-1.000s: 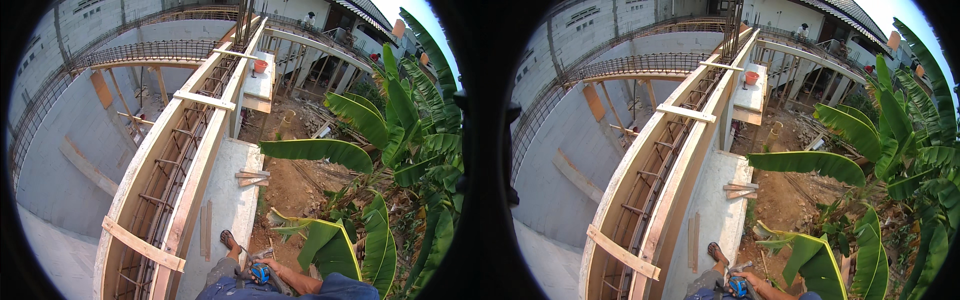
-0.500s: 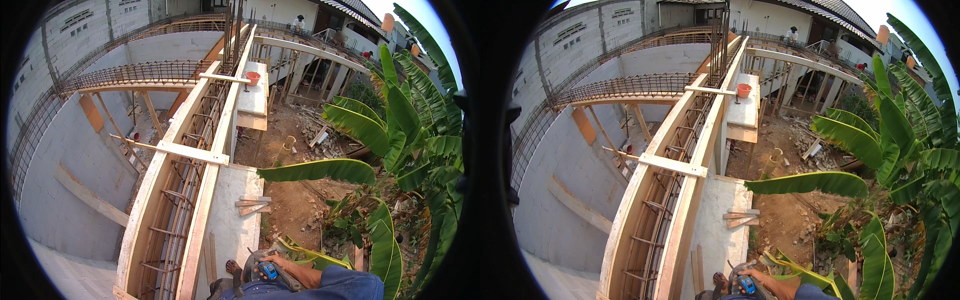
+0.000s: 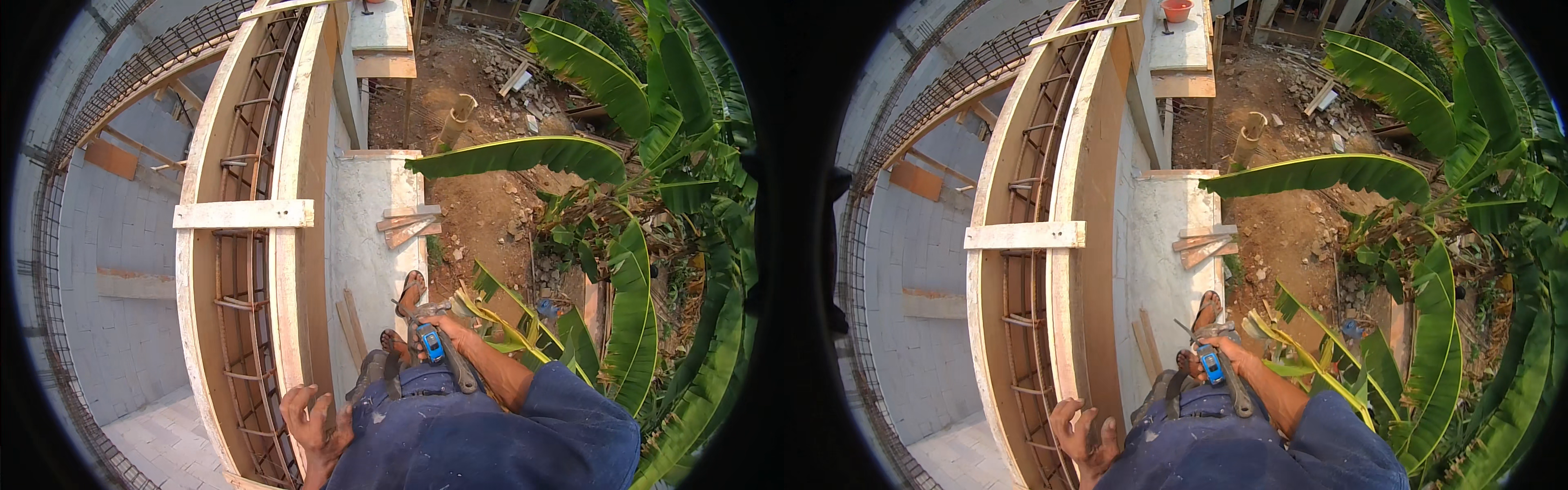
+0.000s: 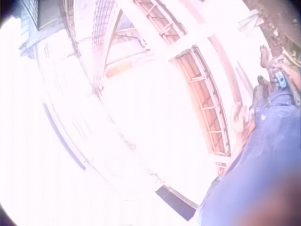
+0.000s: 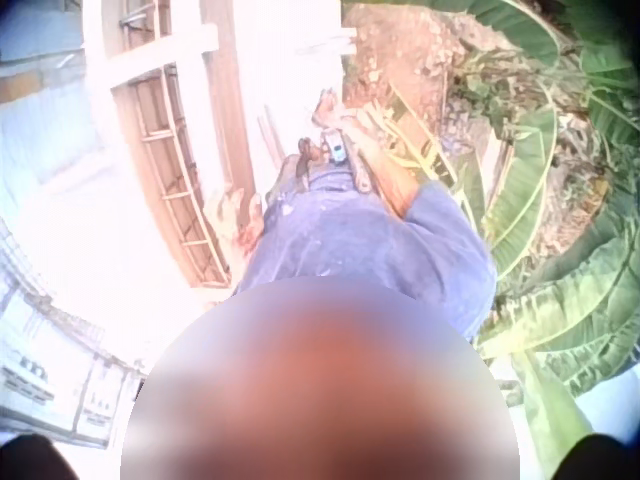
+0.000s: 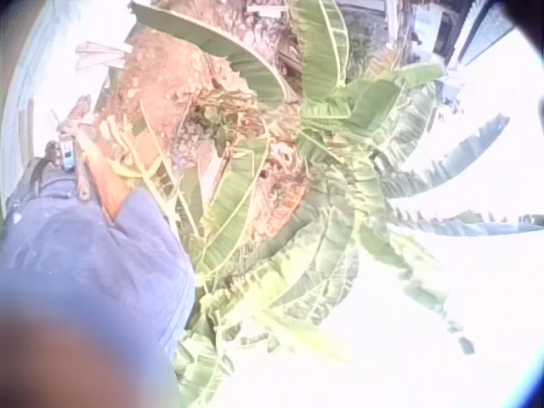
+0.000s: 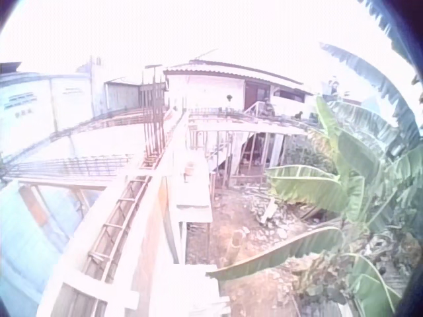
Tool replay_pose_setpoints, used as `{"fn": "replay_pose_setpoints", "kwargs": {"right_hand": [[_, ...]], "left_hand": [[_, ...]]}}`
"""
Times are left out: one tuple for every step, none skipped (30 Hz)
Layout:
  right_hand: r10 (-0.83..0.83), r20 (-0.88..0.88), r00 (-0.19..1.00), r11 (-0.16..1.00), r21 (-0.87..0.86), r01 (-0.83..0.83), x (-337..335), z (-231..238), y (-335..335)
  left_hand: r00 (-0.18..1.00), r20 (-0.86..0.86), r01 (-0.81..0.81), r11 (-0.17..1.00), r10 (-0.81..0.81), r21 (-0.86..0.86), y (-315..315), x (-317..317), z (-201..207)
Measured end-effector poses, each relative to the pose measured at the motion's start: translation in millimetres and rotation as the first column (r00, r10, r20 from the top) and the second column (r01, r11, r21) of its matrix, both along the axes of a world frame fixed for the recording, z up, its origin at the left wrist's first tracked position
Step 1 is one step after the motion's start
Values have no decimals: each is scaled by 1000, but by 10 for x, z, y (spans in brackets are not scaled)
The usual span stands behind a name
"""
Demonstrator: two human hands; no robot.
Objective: The person assembles wooden formwork on a concrete structure by placing wooden planks, measuring with a tape measure, and hammering nails to secure the pieces. The person repeatedly measures and adjusts the planks to ensure proper alignment.
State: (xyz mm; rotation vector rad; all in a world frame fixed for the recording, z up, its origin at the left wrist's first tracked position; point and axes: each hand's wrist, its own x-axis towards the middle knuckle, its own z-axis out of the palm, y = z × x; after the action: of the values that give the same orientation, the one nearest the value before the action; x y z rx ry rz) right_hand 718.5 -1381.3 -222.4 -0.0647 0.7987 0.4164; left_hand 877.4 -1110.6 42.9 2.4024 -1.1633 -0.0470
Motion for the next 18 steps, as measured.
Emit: {"fn": "replay_pose_setpoints", "kwargs": {"right_hand": [[-39, -61, 997, 998, -50, 36, -14, 19, -119], [-71, -116, 991, 994, -96, 60, -22, 25, -284], [-101, -178, 979, 988, -134, 78, -65, 37, -402], [-136, -213, 967, 982, -160, 103, -104, 37, -535], [-161, -275, 948, 974, -202, 107, -140, 27, -669], [-194, -268, 944, 966, -217, 137, -187, 17, -814], [-212, -292, 933, 962, -233, 146, -227, 4, -923], [-232, -323, 917, 960, -229, 162, -276, 3, -998], [-260, -309, 915, 954, -229, 193, -280, -34, -1127], [-254, -316, 914, 951, -253, 177, -283, -73, -1203], [-259, -301, 918, 948, -261, 182, -285, -117, -1268], [-272, -289, 918, 941, -278, 191, -266, -181, -1319], [-271, -300, 915, 943, -273, 190, -243, -262, -1344], [-269, -315, 910, 944, -273, 185, -197, -372, -1367], [-264, -330, 906, 946, -271, 177, -157, -494, -1375], [-264, -369, 891, 942, -295, 157, -99, -641, -1365], [-247, -395, 885, 947, -292, 134, -21, -817, -1346], [-222, -422, 879, 953, -285, 104, 55, -999, -1325]], "left_hand": [[999, 11, -37, 994, 36, 102, -266, 75, -59], [994, 34, -108, 993, 107, 50, -499, 192, -122], [977, 31, -211, 977, 210, 28, -660, 297, -163], [975, 42, -221, 972, 218, 83, -789, 414, -222], [969, 56, -247, 959, 241, 136, -877, 523, -289], [962, 63, -271, 941, 264, 202, -911, 561, -331], [959, 83, -282, 927, 270, 248, -899, 561, -352], [959, 96, -283, 912, 267, 297, -869, 564, -371], [958, 116, -286, 904, 262, 316, -861, 573, -418], [957, 108, -289, 896, 268, 338, -834, 561, -432], [957, 128, -287, 902, 259, 323, -825, 545, -435], [957, 134, -289, 900, 259, 327, -829, 531, -422], [951, 117, -309, 879, 286, 363, -844, 518, -397], [961, 113, -273, 920, 251, 280, -884, 520, -375], [957, 145, -270, 955, 251, 124, -940, 488, -356], [948, 159, -276, 961, 276, -23, -1034, 443, -369], [951, 205, -195, 965, 230, -176, -1140, 408, -427], [987, -43, -160, 972, 155, -174, -1245, 355, -510]]}}
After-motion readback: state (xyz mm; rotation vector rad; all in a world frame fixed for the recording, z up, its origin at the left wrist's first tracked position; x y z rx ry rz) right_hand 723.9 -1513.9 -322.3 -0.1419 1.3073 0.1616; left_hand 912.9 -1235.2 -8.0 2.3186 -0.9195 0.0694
